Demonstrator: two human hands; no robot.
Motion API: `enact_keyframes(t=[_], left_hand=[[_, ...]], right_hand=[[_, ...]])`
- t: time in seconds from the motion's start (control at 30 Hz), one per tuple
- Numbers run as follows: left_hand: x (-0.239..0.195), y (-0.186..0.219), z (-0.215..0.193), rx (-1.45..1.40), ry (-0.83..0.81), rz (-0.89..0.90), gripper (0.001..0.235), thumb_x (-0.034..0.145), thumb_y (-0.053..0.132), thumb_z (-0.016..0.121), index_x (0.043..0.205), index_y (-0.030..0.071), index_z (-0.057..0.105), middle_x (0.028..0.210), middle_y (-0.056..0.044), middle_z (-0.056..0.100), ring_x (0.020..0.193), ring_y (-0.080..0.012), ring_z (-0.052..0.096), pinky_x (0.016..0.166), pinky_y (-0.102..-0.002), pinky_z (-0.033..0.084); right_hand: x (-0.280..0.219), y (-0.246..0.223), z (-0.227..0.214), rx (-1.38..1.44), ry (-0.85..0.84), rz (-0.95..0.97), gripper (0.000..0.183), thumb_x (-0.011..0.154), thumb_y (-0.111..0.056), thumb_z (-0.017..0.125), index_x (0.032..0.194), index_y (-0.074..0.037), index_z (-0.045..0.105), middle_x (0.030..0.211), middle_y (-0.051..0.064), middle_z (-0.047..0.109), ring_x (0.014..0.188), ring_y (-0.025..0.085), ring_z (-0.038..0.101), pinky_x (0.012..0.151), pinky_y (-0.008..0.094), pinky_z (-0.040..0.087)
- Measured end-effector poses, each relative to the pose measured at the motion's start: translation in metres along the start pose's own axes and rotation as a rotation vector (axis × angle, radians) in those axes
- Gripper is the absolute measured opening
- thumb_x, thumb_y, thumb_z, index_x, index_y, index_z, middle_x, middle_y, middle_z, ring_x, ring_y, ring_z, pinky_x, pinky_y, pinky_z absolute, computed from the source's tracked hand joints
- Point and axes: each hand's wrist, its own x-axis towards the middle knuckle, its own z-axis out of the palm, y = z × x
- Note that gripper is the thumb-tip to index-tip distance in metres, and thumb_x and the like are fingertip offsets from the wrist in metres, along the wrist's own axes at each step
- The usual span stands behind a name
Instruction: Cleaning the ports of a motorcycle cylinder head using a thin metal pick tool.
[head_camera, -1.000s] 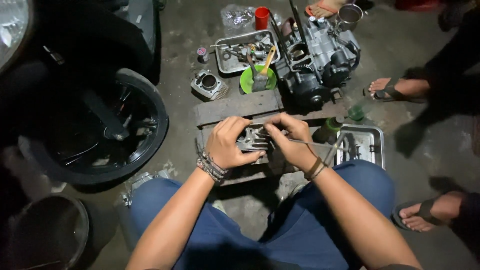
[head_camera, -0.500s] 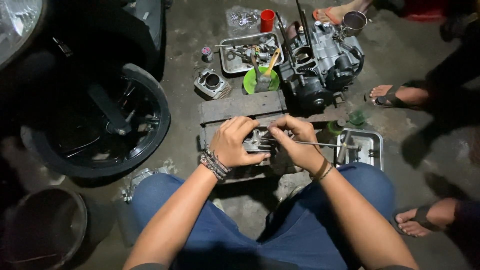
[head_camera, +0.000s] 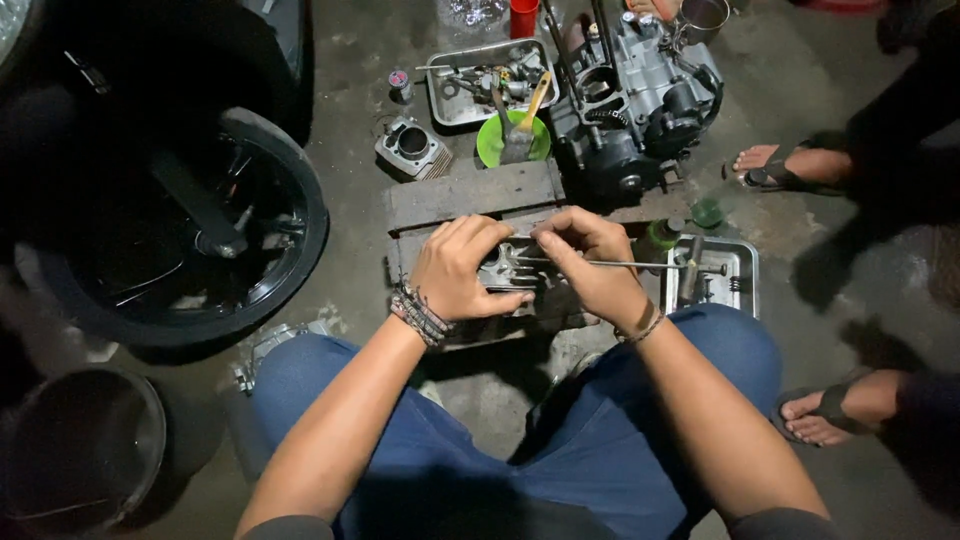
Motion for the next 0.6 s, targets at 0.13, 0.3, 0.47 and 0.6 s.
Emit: enact_keyframes(t=[0.13,0.3,0.47,0.6], left_hand=[[-0.002,-0.001,0.000,0.003,-0.003,-0.008,0.071,0.071,0.067,0.076,0.113,0.011,0.066,0.097,-0.008,0.065,0.088,-0.0315,0.068,0.073,-0.042,0.053],[0.000,0.001,-0.001,0.001,-0.014,-0.014,0.072,0.071,0.067,0.077,0.114,0.011,0.066,0.097,-0.008,0.065,0.088,-0.0316,0.068,0.074,-0.042,0.053],[0.002,0.000,0.002,-0.011,0.017,-0.010,0.071,0.073,0.069,0.074,0.112,0.010,0.066,0.096,-0.009,0.066,0.085,-0.0317,0.068,0.071,-0.041,0.053],[0.002,-0.001,0.001,-0.010,0.017,-0.020,0.072,0.074,0.071,0.073,0.112,0.010,0.067,0.094,-0.008,0.066,0.083,-0.0309,0.068,0.070,-0.040,0.052]], right_hand=[[0.000,0.000,0.002,0.025,-0.015,0.005,0.010,0.101,-0.004,0.065,0.095,-0.002,0.073,0.068,0.016,0.069,0.064,0.017,0.064,0.058,0.032,0.053],[0.000,-0.001,0.002,-0.026,0.020,-0.006,0.007,0.098,-0.006,0.068,0.098,-0.002,0.074,0.068,0.013,0.068,0.064,0.015,0.064,0.058,0.031,0.052],[-0.003,-0.004,0.003,-0.089,0.018,-0.032,0.009,0.097,-0.011,0.071,0.099,-0.005,0.077,0.071,0.015,0.071,0.069,0.021,0.068,0.062,0.036,0.054],[-0.002,-0.006,0.005,-0.159,0.020,-0.050,0.010,0.098,-0.012,0.070,0.096,-0.006,0.077,0.067,0.015,0.071,0.064,0.030,0.071,0.060,0.036,0.055]])
